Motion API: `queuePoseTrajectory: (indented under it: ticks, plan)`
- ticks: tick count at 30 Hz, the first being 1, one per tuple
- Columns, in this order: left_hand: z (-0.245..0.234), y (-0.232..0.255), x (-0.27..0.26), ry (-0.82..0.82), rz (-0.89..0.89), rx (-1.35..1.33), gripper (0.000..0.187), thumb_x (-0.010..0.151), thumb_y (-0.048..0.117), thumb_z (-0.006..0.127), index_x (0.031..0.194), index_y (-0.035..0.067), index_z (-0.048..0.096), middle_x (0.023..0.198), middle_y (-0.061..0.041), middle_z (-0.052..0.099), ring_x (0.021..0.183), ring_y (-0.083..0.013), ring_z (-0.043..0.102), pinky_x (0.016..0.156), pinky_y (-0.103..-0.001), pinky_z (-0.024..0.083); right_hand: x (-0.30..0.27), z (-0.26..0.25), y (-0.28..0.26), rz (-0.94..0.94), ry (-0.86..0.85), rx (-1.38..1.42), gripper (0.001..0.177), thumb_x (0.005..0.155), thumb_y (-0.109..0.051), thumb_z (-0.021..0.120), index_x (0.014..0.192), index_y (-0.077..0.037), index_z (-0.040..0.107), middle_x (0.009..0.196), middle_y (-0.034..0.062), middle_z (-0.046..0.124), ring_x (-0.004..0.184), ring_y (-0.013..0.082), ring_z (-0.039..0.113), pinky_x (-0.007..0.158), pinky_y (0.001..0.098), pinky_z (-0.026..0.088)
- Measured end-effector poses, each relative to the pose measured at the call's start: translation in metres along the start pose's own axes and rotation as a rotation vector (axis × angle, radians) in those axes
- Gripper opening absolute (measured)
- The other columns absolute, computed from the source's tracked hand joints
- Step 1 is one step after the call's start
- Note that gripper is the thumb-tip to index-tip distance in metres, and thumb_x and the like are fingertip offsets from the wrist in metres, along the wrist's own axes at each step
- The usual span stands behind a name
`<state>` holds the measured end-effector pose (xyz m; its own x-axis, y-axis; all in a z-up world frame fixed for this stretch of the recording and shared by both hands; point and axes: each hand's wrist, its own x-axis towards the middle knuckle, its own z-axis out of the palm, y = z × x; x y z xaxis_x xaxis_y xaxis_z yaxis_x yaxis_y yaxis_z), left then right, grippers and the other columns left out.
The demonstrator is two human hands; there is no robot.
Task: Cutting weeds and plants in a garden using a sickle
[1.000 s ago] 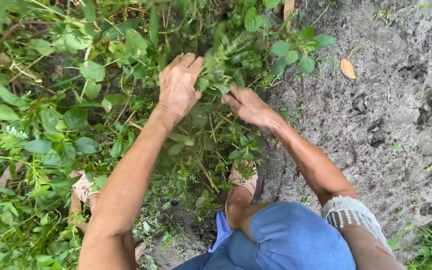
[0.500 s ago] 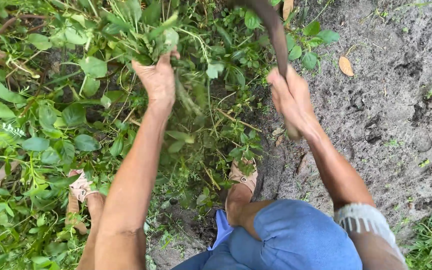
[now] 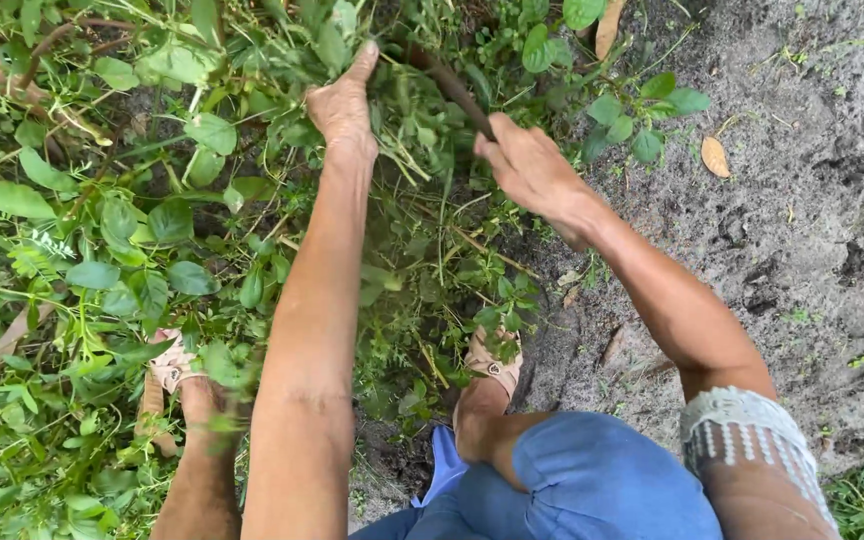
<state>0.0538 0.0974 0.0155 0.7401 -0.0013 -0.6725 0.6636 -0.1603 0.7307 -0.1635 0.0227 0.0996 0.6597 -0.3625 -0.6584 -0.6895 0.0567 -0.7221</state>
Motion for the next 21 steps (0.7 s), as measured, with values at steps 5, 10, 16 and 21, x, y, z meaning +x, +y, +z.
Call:
queuePoseTrajectory:
  ticks: [5, 10, 16, 21]
  plan:
    - [0.017, -0.022, -0.006, -0.113, -0.027, -0.013, 0.12, 0.052, 0.023, 0.096, 0.145, -0.011, 0.027, 0.157, -0.027, 0.038, 0.147, -0.043, 0.036, 0.128, -0.046, 0.023, -0.021, 0.005, 0.037, -0.018, 0.061, 0.102, 0.015, 0.113, -0.019, 0.042, 0.105, -0.014, 0.054, 0.069, -0.0018, 0.043, 0.053, 0.0125, 0.042, 0.042, 0.0261, 0.036]
    - [0.021, -0.009, -0.027, -0.062, -0.045, -0.021, 0.132, 0.056, 0.021, 0.093, 0.158, -0.003, 0.011, 0.159, -0.023, 0.037, 0.148, -0.0396, 0.038, 0.127, -0.043, 0.025, -0.025, 0.018, 0.059, -0.221, 0.116, -0.225, 0.01, 0.112, -0.016, 0.036, 0.114, -0.013, 0.045, 0.065, -0.0046, 0.041, 0.044, 0.0102, 0.041, 0.034, 0.023, 0.036]
    - [0.006, 0.008, -0.018, -0.002, -0.092, -0.167, 0.119, 0.062, 0.021, 0.085, 0.156, -0.005, 0.018, 0.137, -0.025, 0.06, 0.124, -0.0395, 0.063, 0.119, -0.047, 0.043, -0.086, 0.023, 0.066, -0.198, 0.1, -0.312, 0.011, 0.114, -0.015, 0.032, 0.112, -0.007, 0.038, 0.056, -0.0012, 0.042, 0.034, 0.01, 0.032, 0.024, 0.0242, 0.03]
    - [-0.03, 0.054, -0.038, -0.182, -0.047, 0.216, 0.14, 0.061, 0.038, 0.091, 0.158, -0.005, 0.0, 0.163, -0.027, 0.03, 0.153, -0.0393, 0.03, 0.126, -0.053, 0.021, -0.118, 0.018, 0.118, -0.276, 0.191, -0.229, 0.017, 0.113, -0.02, 0.031, 0.111, -0.011, 0.045, 0.063, -0.0051, 0.042, 0.037, 0.0077, 0.036, 0.028, 0.021, 0.035]
